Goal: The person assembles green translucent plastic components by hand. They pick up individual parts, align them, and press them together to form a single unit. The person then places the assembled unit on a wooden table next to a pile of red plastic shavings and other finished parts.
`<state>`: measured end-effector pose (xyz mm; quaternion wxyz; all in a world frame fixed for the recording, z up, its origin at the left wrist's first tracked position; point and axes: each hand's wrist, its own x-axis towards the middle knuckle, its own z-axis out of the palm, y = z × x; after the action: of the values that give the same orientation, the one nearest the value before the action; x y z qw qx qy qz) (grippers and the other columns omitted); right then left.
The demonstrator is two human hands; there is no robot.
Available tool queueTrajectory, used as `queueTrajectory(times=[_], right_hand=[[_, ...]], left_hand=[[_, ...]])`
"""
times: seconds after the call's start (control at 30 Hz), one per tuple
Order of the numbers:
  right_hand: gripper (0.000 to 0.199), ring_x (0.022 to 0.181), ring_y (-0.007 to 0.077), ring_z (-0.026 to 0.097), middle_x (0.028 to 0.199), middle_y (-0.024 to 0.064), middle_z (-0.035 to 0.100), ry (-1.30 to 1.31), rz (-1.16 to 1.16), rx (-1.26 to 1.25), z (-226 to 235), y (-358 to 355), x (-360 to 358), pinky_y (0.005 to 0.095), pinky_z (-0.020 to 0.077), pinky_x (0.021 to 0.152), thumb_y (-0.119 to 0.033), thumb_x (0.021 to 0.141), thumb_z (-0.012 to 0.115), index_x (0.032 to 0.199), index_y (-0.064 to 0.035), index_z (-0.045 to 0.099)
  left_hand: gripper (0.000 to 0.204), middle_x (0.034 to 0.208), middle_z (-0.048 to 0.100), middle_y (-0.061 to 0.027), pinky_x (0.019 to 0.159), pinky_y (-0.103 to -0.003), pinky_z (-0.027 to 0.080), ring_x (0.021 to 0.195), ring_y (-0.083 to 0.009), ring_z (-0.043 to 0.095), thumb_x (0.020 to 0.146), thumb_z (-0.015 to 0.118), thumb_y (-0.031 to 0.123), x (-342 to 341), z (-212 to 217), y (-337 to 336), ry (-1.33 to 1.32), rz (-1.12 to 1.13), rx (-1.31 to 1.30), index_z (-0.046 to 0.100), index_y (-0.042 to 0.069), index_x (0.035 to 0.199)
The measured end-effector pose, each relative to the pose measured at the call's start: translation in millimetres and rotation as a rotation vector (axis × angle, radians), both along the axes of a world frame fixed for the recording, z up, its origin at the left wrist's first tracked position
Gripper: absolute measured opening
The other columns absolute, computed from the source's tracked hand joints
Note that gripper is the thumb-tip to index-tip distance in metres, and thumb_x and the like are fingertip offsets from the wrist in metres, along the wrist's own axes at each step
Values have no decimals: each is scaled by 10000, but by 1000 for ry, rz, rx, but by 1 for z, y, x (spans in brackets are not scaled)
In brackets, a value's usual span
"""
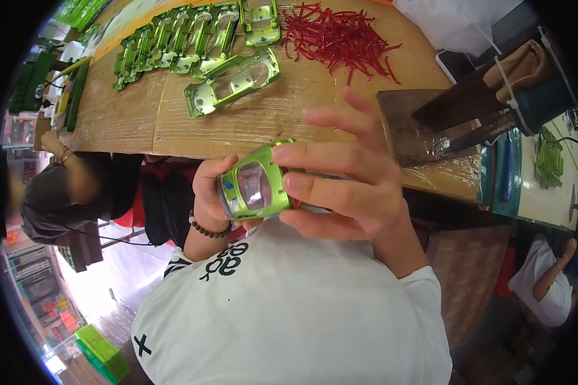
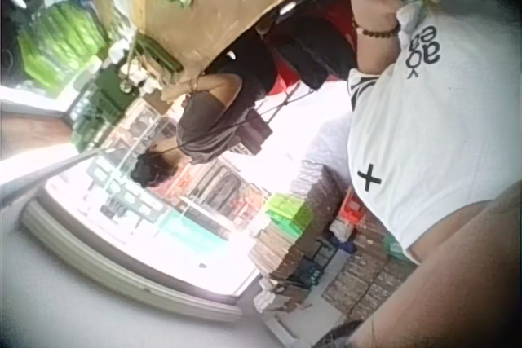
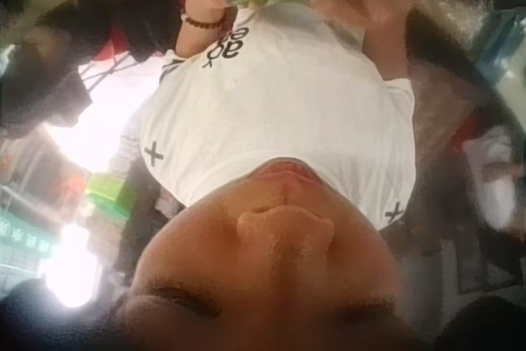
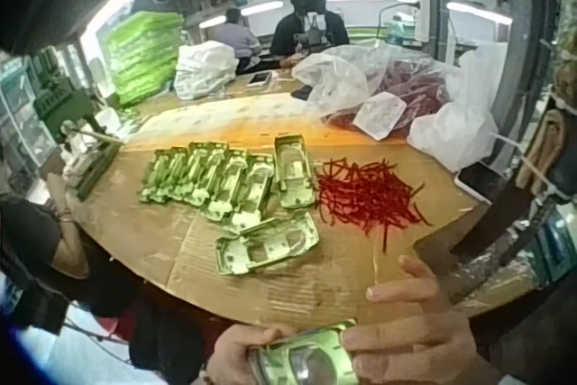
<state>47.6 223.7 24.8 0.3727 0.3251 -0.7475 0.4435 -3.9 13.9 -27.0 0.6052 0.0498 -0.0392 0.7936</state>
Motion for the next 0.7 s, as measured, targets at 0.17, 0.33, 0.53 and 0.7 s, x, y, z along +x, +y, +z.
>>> queueTrajectory(times=[0.17,0.33,0.53,0.7], right_hand=[[242,960,312,564,1000,92,637,-37,-101,64,-5,-1,13,476,337,957,-202,689,723,892,-115,624],[245,922,312,591,968,124,635,-84,41,-87,-1,6,9,470,368,934,-190,707,714,913,-90,627],[246,908,318,601,965,138,632,-22,-7,-86,-10,9,5,467,377,924,-166,697,721,900,-70,619],[358,966,334,575,1006,168,614,-74,-138,-1,-9,9,13,450,373,923,-163,693,735,974,-34,556]], left_hand=[[529,1102,508,-287,631,-475,542,887,-403,586,893,393,325,0,-2,3,27,39,23,375,-99,1210],[548,1112,513,-266,597,-449,518,816,-400,592,894,381,368,4,-6,9,22,-58,-18,359,-37,1263],[530,1101,525,-242,546,-375,486,717,-383,585,895,375,404,8,-1,12,-120,-69,-112,385,28,1268],[516,1066,554,-213,572,-351,481,741,-341,590,890,376,408,8,4,14,-65,1,-140,423,33,1241]])
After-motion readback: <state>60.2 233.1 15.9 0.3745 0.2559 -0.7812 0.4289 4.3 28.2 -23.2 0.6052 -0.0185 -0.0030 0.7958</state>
